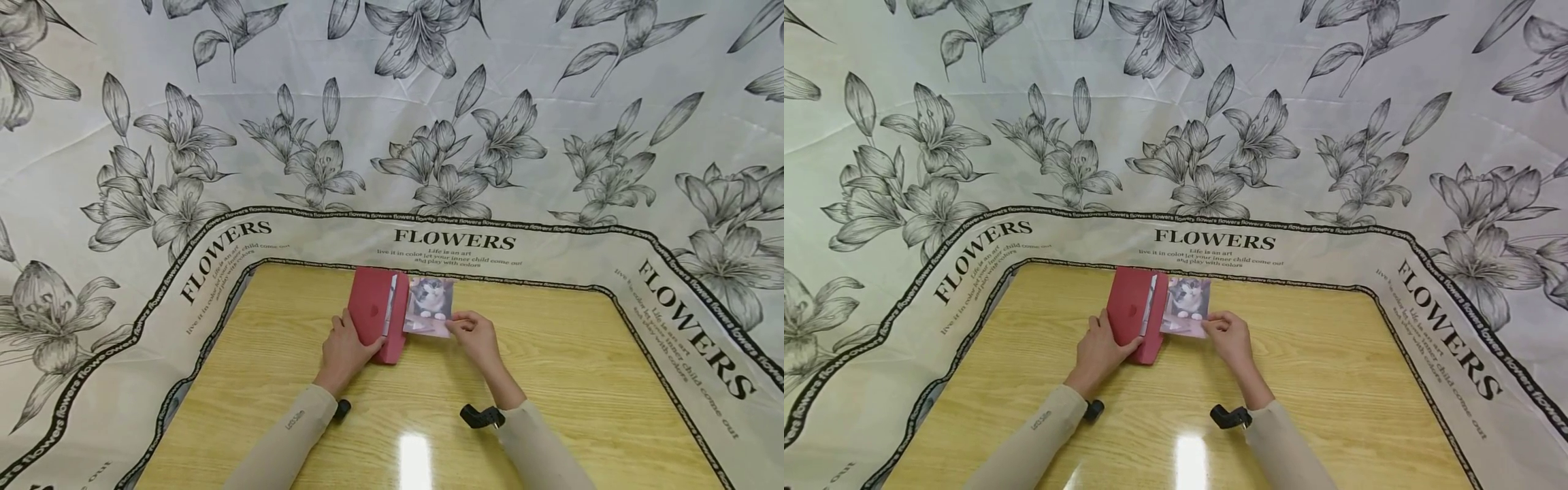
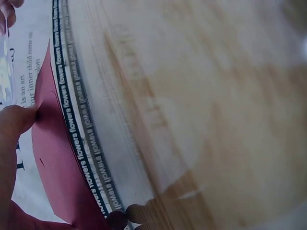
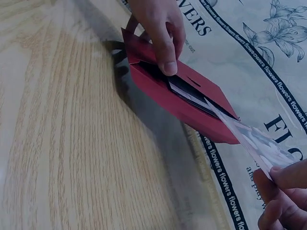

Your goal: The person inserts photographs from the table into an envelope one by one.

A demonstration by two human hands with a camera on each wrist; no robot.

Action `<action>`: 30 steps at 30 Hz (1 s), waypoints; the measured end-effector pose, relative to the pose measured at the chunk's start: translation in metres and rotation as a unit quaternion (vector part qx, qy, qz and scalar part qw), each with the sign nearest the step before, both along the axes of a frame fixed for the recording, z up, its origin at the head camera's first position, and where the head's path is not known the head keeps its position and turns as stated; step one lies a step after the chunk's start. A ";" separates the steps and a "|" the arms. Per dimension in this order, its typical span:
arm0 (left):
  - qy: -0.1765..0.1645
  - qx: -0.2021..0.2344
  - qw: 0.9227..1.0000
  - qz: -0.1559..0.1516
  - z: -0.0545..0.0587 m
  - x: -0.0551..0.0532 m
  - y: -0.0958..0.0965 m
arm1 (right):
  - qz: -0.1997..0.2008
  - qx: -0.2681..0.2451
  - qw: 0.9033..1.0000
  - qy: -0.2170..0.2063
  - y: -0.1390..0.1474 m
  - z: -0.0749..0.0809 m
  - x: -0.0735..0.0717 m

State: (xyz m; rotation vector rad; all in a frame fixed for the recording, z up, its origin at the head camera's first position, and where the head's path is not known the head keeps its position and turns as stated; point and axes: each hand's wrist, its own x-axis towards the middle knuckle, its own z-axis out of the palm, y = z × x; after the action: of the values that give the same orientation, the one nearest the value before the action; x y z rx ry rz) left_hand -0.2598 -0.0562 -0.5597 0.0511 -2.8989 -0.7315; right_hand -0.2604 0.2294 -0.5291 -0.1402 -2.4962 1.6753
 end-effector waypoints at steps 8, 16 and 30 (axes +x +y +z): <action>0.005 0.003 1.000 0.002 -0.002 0.004 0.002 | 0.000 -0.024 0.999 -0.024 -0.015 -0.006 -0.010; 0.013 -0.001 1.000 0.006 -0.003 0.005 0.004 | 0.002 -0.040 0.999 -0.025 -0.028 -0.013 -0.017; 0.013 0.002 1.000 0.001 -0.002 0.007 0.003 | 0.007 -0.040 0.999 -0.015 -0.042 -0.021 -0.026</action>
State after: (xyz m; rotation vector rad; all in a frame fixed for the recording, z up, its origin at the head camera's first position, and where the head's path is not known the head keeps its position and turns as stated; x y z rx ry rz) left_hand -0.2526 -0.0527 -0.5613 0.0436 -2.8726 -0.7326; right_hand -0.2862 0.1877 -0.5501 -0.1585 -2.4576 1.7924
